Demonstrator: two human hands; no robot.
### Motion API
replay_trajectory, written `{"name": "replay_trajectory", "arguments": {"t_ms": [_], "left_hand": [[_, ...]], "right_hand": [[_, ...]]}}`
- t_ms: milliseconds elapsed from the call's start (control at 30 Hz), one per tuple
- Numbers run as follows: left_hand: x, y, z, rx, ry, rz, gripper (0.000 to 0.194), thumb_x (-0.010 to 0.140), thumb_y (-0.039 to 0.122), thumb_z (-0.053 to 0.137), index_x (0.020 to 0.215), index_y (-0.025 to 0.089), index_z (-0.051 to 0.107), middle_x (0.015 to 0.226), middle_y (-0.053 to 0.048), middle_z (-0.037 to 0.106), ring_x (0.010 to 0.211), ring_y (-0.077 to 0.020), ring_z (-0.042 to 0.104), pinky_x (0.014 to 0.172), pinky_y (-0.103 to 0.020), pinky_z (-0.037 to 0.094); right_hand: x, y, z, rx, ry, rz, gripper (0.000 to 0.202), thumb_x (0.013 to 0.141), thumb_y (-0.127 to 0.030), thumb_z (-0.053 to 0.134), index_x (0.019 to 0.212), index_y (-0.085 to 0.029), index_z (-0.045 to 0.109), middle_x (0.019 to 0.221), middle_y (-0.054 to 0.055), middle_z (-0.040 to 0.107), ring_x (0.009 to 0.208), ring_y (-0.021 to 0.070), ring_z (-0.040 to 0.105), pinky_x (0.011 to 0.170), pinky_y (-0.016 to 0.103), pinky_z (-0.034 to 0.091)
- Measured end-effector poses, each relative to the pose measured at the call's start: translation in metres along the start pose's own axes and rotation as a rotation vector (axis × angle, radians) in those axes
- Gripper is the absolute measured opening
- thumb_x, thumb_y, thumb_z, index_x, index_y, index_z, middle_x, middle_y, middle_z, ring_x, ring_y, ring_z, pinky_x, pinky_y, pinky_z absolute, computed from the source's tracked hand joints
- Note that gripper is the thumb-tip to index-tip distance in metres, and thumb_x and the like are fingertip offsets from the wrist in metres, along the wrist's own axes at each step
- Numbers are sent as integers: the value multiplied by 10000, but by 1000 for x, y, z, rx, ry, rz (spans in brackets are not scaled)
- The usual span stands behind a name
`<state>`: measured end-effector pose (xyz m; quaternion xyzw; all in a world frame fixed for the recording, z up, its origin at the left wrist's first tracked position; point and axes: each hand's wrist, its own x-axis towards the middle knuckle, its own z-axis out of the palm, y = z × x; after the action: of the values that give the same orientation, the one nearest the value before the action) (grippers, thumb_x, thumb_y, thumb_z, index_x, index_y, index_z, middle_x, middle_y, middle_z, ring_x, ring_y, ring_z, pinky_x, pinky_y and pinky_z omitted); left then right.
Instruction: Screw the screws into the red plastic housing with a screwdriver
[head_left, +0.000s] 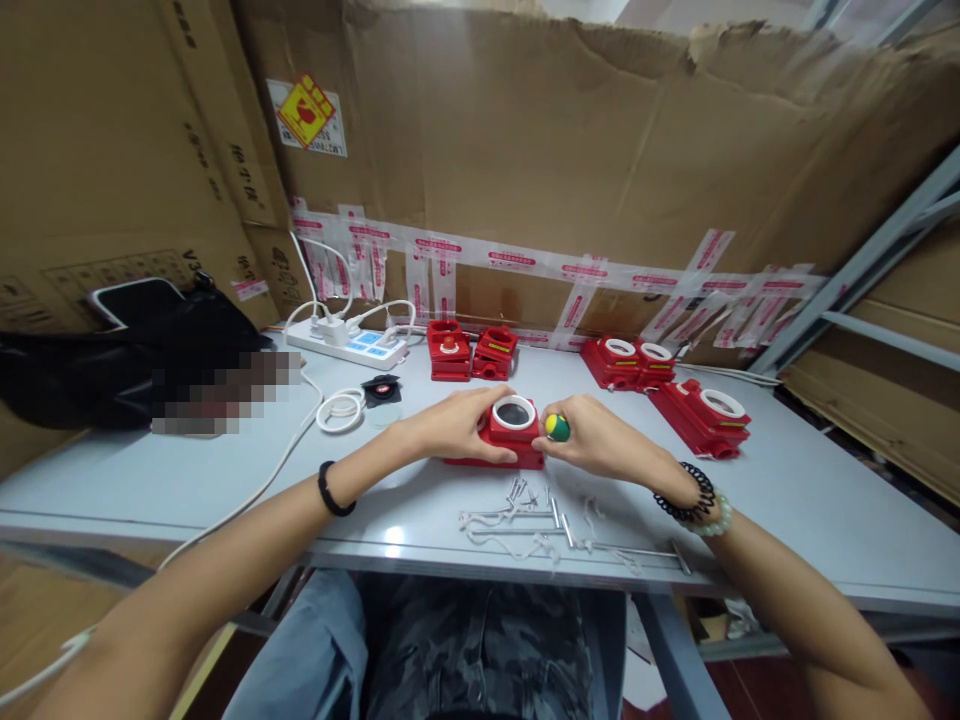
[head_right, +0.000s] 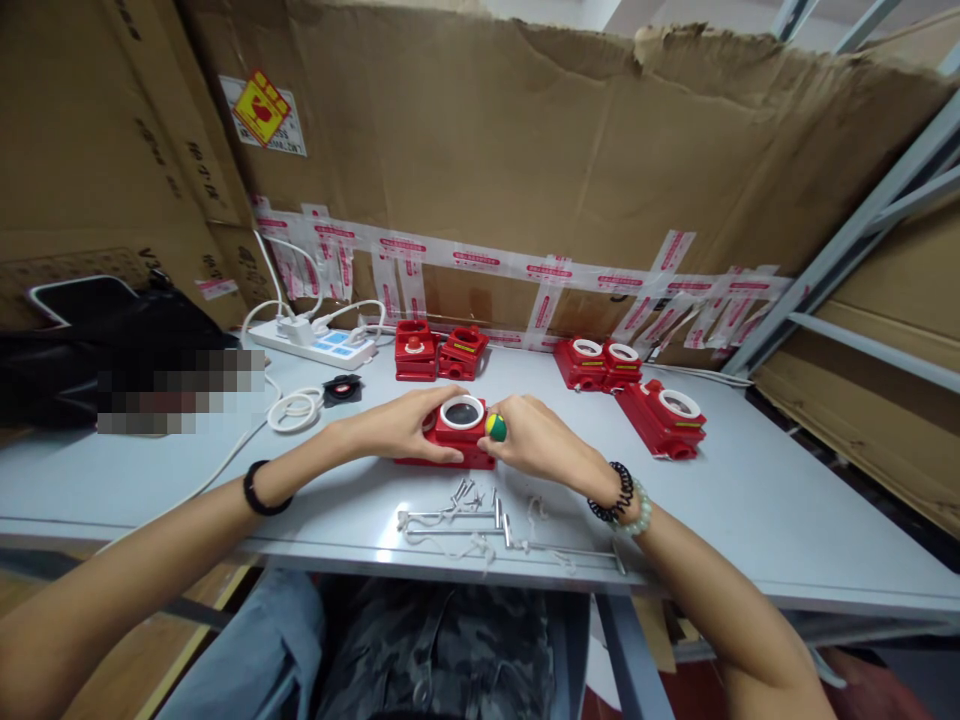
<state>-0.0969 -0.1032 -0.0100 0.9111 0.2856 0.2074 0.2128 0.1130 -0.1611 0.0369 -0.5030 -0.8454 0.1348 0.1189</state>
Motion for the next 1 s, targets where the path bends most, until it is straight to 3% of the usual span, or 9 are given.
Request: {"name": "replay_trajectory", "arguments": {"t_ms": [200,433,600,867,1000], "left_hand": [[0,0,1,5,4,1,667,668,538,715,1204,214,489,1139,-84,619,999,-267,595,850,-348,453],[0,0,1,1,6,3,668,668,540,715,1202,208,489,1133,-85,618,995,-263,594,848,-347,454],[1,0,0,-2,2,5,657,669,539,712,1196,214,490,1125,-80,619,987,-261,594,840,-350,454],[-1,0,0,10,-6,-7,667,673,555,703,1204,220,476,1135,-85,616,998,-268,595,848,-351,453],[-1,1,0,5,1,-5,653,668,518,717,1201,226,479,1127,-76,617,995,-264,595,844,-342,453]], "right_hand": [[-3,4,3,-65,93,70,253,755,-396,606,634,-182,547,569,2,565,531,112,388,539,267,276],[-3,3,6,36,54,27,156,758,-263,538,636,-166,552,567,-14,547,532,90,367,528,250,273],[-4,2,6,-8,83,73,210,750,-346,580,646,-163,573,573,-2,559,542,105,391,534,261,286],[-7,1,1,84,132,50,107,720,-248,571,720,-155,625,598,-4,575,549,108,418,533,246,331],[-12,-8,-1,153,8,20,124,724,-250,565,732,-163,653,609,-8,585,553,107,448,535,234,358]]}}
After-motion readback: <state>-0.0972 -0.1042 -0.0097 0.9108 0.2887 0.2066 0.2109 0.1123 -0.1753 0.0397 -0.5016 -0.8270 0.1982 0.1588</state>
